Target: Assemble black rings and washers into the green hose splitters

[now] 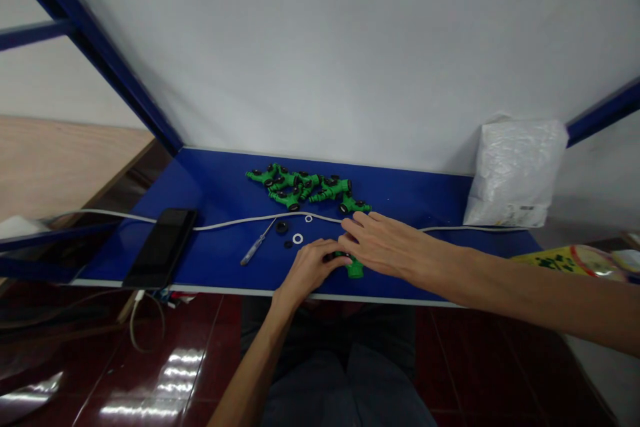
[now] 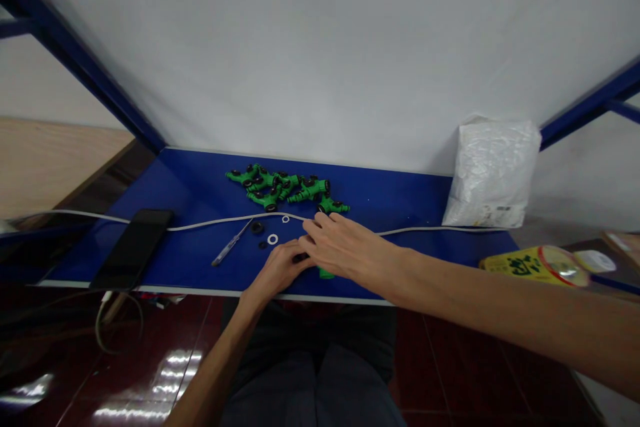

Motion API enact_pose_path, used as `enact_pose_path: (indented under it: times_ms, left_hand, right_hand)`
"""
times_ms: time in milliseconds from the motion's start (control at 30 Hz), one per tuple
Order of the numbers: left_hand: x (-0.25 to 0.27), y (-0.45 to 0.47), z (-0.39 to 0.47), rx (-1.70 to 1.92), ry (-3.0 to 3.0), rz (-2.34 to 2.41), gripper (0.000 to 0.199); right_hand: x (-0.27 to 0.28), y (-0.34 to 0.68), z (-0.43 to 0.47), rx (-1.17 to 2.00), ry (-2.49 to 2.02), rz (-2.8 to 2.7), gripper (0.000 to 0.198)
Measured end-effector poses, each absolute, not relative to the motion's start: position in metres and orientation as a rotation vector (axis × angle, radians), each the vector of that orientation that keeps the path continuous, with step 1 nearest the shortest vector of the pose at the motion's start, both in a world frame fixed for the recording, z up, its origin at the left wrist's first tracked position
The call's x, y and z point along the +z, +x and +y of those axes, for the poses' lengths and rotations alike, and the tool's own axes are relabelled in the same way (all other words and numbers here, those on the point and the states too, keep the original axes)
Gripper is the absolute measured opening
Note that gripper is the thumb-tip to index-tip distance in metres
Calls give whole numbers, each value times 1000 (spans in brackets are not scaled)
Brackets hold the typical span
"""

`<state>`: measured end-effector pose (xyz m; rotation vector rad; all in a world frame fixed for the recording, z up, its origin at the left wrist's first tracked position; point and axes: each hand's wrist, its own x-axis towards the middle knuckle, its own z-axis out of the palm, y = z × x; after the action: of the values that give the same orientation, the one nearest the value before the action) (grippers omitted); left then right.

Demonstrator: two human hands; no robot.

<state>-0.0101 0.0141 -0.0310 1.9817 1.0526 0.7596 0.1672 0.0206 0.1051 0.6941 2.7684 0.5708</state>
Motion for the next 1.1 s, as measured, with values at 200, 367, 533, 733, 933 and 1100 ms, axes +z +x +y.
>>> enact_pose_path:
  times_ms: [200,367,533,733,933,1100]
  left_hand:
    - [-30,-12,14,740,1981,1044,22]
    - [-28,-11,16,788,1953,959,21]
    - [-27,-10,17,764,1942,1010,21]
    - [-24,-11,17,760,1955,951,20]
    - [-27,-12,17,792,1967,971,21]
    - [-26,-12,16,788,1955,957,19]
  right_hand:
    - [108,170,23,543,622,2753,4]
    - [102,178,20,620,683,2736,6]
    - [97,176,17,529,696,2807,19]
    - [112,169,19,582,606,2701,2]
    - [106,168,14,633,683,2752,11]
    - [106,172,17,565,602,2749,8]
